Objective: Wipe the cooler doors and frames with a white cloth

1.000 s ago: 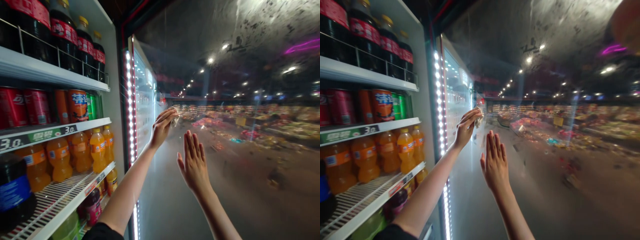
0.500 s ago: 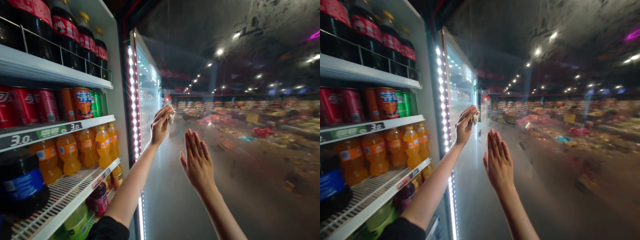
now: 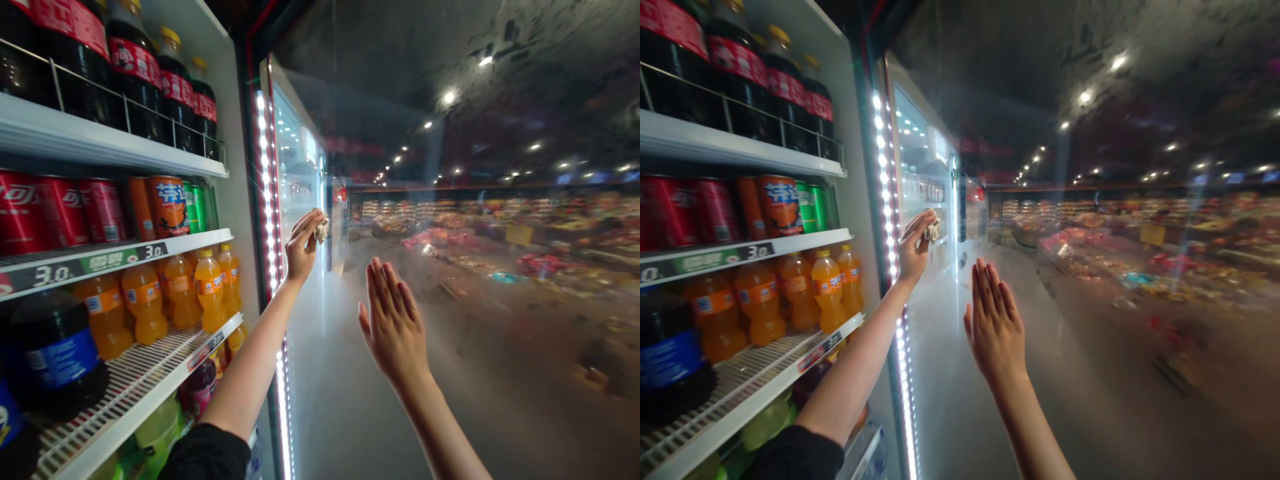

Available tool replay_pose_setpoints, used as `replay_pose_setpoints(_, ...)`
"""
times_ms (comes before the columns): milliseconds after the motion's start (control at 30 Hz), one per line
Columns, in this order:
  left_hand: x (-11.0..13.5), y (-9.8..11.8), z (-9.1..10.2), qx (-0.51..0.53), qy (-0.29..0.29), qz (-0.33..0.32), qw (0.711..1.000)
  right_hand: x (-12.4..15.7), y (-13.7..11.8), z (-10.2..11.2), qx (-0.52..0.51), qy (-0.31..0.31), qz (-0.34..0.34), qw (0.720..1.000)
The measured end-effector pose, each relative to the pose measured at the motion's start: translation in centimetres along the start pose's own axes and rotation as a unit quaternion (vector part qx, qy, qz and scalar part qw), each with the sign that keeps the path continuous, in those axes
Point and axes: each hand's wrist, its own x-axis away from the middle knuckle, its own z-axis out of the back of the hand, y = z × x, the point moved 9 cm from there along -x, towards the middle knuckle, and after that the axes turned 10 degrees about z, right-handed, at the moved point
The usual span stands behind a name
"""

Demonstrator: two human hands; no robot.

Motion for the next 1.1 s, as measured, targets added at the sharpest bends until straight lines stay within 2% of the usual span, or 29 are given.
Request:
replay_pose_setpoints(100, -3.5, -2.9, 0.8, 0.002, 0.052, 0.042, 0.998, 0.0, 0.0, 0.0, -0.002, 0.001, -0.006, 1.0)
replay_pose_setpoints(200, -5.4, -3.5, 0.7, 0.01, 0.073, 0.048, 0.996, 0.1, 0.0, -0.1, -0.007, -0.001, -0.009, 1.0)
replay_pose_setpoints(267, -4.5, -2.7, 0.4, 0.006, 0.053, 0.038, 0.998, 0.1, 0.0, -0.1, -0.009, 0.001, -0.008, 1.0)
replay_pose_setpoints(367, -1.4, -1.7, 0.6, -0.02, 0.022, 0.025, 0.999, 0.0, -0.2, -0.1, -0.009, 0.003, 0.0, 1.0)
replay_pose_setpoints(433, -0.2, -2.1, 1.4, -0.036, 0.021, 0.026, 0.999, -0.1, -0.3, 0.0, -0.011, 0.005, 0.01, 1.0)
replay_pose_setpoints(500, -1.0, -3.4, 2.2, -0.037, 0.034, 0.041, 0.998, -0.1, -0.4, 0.0, -0.015, 0.009, 0.018, 1.0)
replay_pose_setpoints(600, -4.3, -6.1, 3.2, -0.027, 0.055, 0.073, 0.995, -0.1, -0.3, 0.1, -0.022, 0.012, 0.02, 0.999)
replay_pose_setpoints(667, -5.9, -6.9, 3.5, -0.034, 0.064, 0.076, 0.994, -0.1, -0.3, 0.1, -0.025, 0.012, 0.02, 0.999)
replay_pose_setpoints(733, -5.7, -6.5, 3.5, -0.049, 0.058, 0.06, 0.995, 0.0, -0.3, 0.1, -0.027, 0.012, 0.021, 0.999)
replay_pose_setpoints(833, -2.7, -5.1, 3.2, -0.068, 0.033, 0.031, 0.997, 0.0, -0.3, 0.1, -0.03, 0.011, 0.021, 0.999)
replay_pose_setpoints(933, -0.7, -5.1, 3.8, -0.075, 0.032, 0.037, 0.996, 0.1, -0.3, 0.0, -0.042, 0.007, 0.024, 0.999)
replay_pose_setpoints(1000, -1.6, -6.1, 4.2, -0.08, 0.042, 0.052, 0.995, 0.1, -0.3, 0.0, -0.044, 0.01, 0.025, 0.999)
replay_pose_setpoints(1100, -4.6, -8.5, 4.8, -0.075, 0.067, 0.08, 0.992, 0.1, -0.2, 0.0, -0.039, 0.013, 0.021, 0.999)
